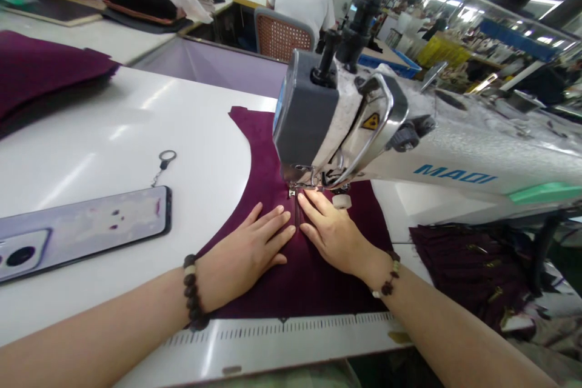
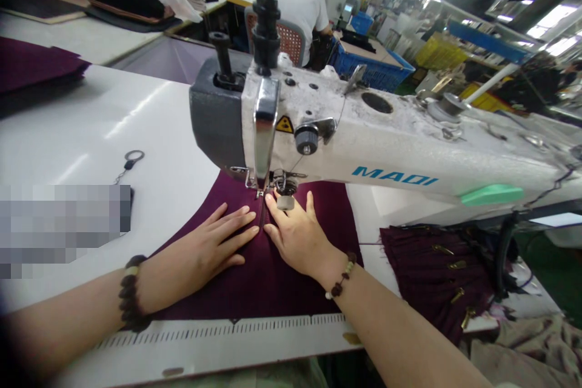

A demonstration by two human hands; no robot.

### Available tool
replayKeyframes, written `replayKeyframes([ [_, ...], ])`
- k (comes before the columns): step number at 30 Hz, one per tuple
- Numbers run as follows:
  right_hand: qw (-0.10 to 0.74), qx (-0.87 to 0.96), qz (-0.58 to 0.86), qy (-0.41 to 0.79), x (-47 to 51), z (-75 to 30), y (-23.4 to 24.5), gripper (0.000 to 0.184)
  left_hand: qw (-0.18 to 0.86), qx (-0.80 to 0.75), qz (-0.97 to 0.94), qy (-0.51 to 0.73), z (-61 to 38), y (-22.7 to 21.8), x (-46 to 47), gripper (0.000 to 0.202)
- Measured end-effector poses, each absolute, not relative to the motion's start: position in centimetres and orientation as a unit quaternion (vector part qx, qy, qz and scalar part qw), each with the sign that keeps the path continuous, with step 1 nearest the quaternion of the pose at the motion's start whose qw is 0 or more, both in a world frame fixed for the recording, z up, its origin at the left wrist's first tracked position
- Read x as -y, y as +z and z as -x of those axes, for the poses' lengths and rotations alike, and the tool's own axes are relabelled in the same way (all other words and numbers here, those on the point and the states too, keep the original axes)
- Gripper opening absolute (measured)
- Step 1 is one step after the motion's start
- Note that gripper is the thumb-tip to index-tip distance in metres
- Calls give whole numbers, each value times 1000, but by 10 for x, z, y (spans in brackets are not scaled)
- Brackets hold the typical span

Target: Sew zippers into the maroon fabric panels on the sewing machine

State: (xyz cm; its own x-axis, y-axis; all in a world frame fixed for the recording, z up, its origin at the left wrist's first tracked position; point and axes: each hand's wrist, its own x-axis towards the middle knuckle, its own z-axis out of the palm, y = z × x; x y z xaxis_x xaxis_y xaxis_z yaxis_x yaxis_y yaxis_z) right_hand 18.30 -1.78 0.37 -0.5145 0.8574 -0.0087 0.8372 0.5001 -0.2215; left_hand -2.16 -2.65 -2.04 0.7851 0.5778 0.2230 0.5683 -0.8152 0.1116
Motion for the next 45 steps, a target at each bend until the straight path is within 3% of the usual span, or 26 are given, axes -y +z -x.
replayKeyframes([
  [10,62,861,495,94,6,-183,1,46,8,-300,-945,129,20,-21,14,36],
  [21,38,864,497,76,-17,-181,5,31,22,-303,-948,98,20,-18,-8,35],
  [45,-21,884,465,38,-32,-181,4,34,44,-293,-952,82,21,-12,-25,35],
])
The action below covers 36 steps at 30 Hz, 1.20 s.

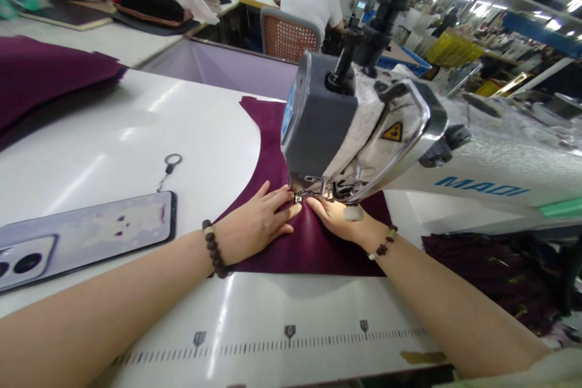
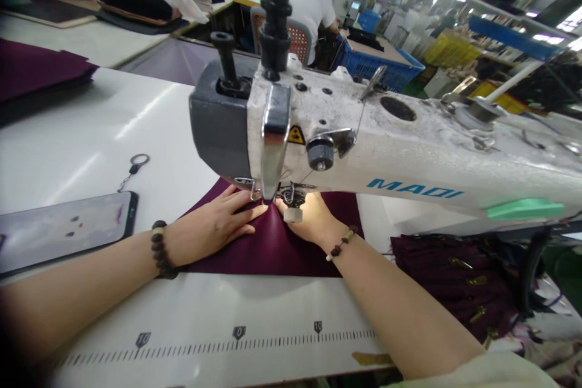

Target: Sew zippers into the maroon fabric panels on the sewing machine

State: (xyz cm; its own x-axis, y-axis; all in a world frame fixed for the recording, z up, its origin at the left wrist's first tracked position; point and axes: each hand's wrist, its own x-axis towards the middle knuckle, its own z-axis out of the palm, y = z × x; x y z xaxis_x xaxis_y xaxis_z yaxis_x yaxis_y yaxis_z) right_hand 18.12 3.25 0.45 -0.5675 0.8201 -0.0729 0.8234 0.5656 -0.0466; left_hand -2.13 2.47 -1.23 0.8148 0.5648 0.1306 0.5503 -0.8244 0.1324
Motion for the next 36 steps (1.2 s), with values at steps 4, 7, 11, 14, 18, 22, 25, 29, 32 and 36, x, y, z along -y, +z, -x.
replayKeyframes([
  [4,16,-884,-466,-41,-32,-180,5,34,45,-291,-951,97,22,-12,-27,34],
  [7,13,-882,-470,-44,-33,-182,3,32,49,-289,-951,100,21,-12,-28,33],
  [11,0,-881,-471,-50,-38,-187,-2,33,48,-286,-952,100,20,-11,-27,33],
  [14,-14,-873,-485,-50,-40,-191,-4,34,45,-274,-955,106,23,-12,-30,35],
  [18,-35,-840,-541,-6,-14,-187,0,33,33,-221,-971,89,37,-9,-49,34],
  [22,-40,-779,-624,49,43,-172,1,46,0,-242,-968,61,47,5,-61,30],
  [25,-20,-772,-634,43,80,-158,-1,54,-10,-290,-953,88,40,16,-46,28],
  [29,10,-792,-610,24,101,-142,9,49,-6,-320,-939,128,19,20,-11,30],
  [32,44,-807,-589,-15,95,-139,28,41,-7,-338,-932,129,10,16,4,34],
  [36,14,-818,-572,-63,58,-161,45,35,-12,-352,-929,110,10,8,8,49],
])
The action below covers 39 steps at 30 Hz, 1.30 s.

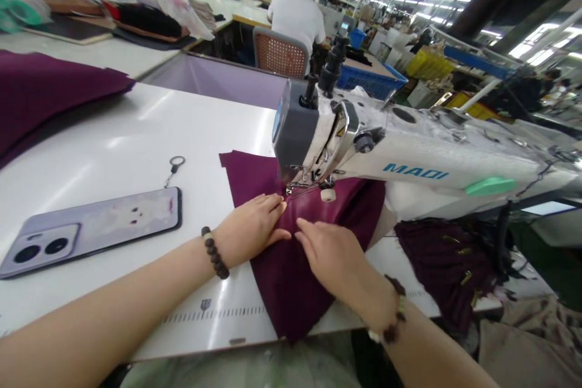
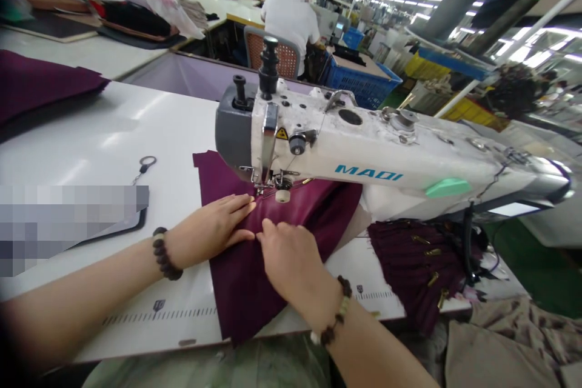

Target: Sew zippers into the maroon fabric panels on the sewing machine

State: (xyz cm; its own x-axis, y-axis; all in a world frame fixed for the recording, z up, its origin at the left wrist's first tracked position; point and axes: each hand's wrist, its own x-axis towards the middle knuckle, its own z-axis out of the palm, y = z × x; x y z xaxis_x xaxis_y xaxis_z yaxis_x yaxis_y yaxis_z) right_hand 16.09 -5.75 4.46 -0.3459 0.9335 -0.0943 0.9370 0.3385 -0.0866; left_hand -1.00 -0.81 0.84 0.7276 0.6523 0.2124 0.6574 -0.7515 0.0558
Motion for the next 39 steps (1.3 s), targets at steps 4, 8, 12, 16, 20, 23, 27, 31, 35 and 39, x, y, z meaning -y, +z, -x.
replayKeyframes([
  [4,-22,-805,-592,13,8,-202,28,36,9,358,929,-94,10,-3,12,71],
  [8,40,-760,-648,-42,-11,-220,9,50,1,369,927,-73,10,-13,13,76],
  [12,106,-721,-684,-30,8,-204,21,61,-21,359,932,-49,19,-6,2,66],
  [16,190,-694,-694,-21,36,-178,44,61,-55,364,929,-21,24,16,-7,47],
  [20,228,-686,-690,-33,55,-156,52,63,-59,382,922,-7,18,24,-9,58],
  [23,220,-710,-667,-52,64,-148,53,63,-61,388,919,20,16,19,-12,77],
  [27,138,-765,-628,-37,49,-172,54,44,-69,395,915,44,13,17,-13,84],
  [31,-27,-779,-620,86,2,-225,40,33,-45,435,898,50,-1,20,-2,89],
  [35,-106,-746,-650,102,-36,-267,18,34,11,470,880,65,-12,16,10,91],
  [39,-139,-712,-686,55,-60,-288,6,37,43,474,877,72,-14,11,15,92],
])
